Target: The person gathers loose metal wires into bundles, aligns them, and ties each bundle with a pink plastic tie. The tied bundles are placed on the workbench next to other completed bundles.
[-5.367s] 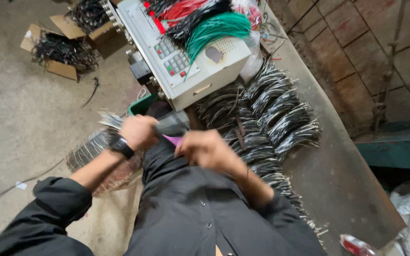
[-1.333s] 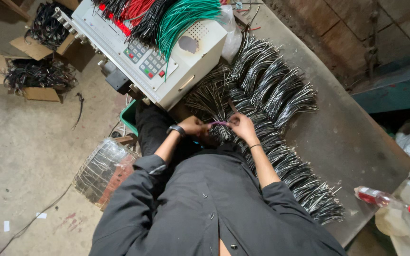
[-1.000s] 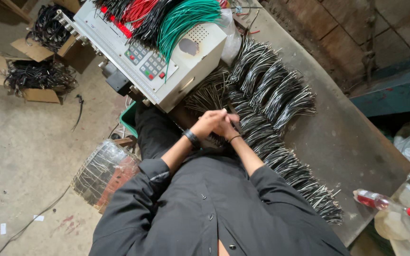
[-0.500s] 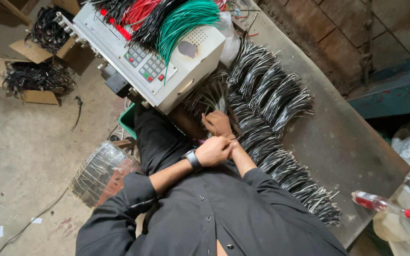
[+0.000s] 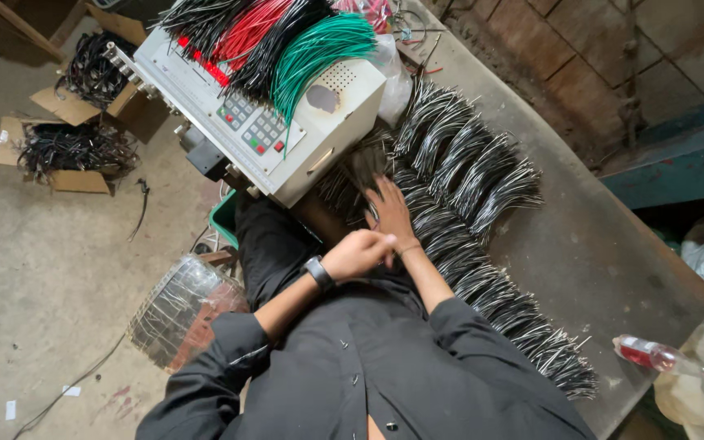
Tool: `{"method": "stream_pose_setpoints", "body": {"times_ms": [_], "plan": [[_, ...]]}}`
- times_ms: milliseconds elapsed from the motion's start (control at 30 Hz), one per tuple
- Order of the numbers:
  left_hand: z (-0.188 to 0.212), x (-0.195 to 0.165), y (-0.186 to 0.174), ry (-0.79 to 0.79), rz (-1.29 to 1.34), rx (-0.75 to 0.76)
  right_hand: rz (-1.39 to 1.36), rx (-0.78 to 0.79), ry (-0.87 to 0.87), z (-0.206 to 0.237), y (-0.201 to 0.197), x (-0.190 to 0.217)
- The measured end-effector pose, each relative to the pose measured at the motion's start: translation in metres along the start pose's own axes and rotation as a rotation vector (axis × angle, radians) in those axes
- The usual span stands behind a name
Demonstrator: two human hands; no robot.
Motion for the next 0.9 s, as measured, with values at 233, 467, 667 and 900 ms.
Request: {"method": "stream_pose_setpoints", "body": {"times_ms": [233,467,667,900], "plan": [[-0.026,0.103,-0.055,-0.039,0.428,-0.360,-0.151,0.111,0.645,0.047,0.012,-0.033],[-0.030,0.115,-0.061,-0.030,0.444,-0.400,-0.297,0.182,0.796,0.039,0.024,-0.059],[-0.015,0.129,-0.074,-0.163,0.252,-0.531,-0.454,0.294,0.656,0.033,0.017,-0.085],[-0.030,0.140,-0.041,-0.156,-0.040,-0.058,0.129,0.126,0.494,0.025,0.005,-0.096]]}}
Point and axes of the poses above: each hand's wrist, its own z-axis away from the middle knuckle, its own y-axis out of the palm, x = y × z, the point moved 6 cm from there along -z, towards the middle knuckle, and after that the axes turned 9 degrees about z, right-handed, at the moved point
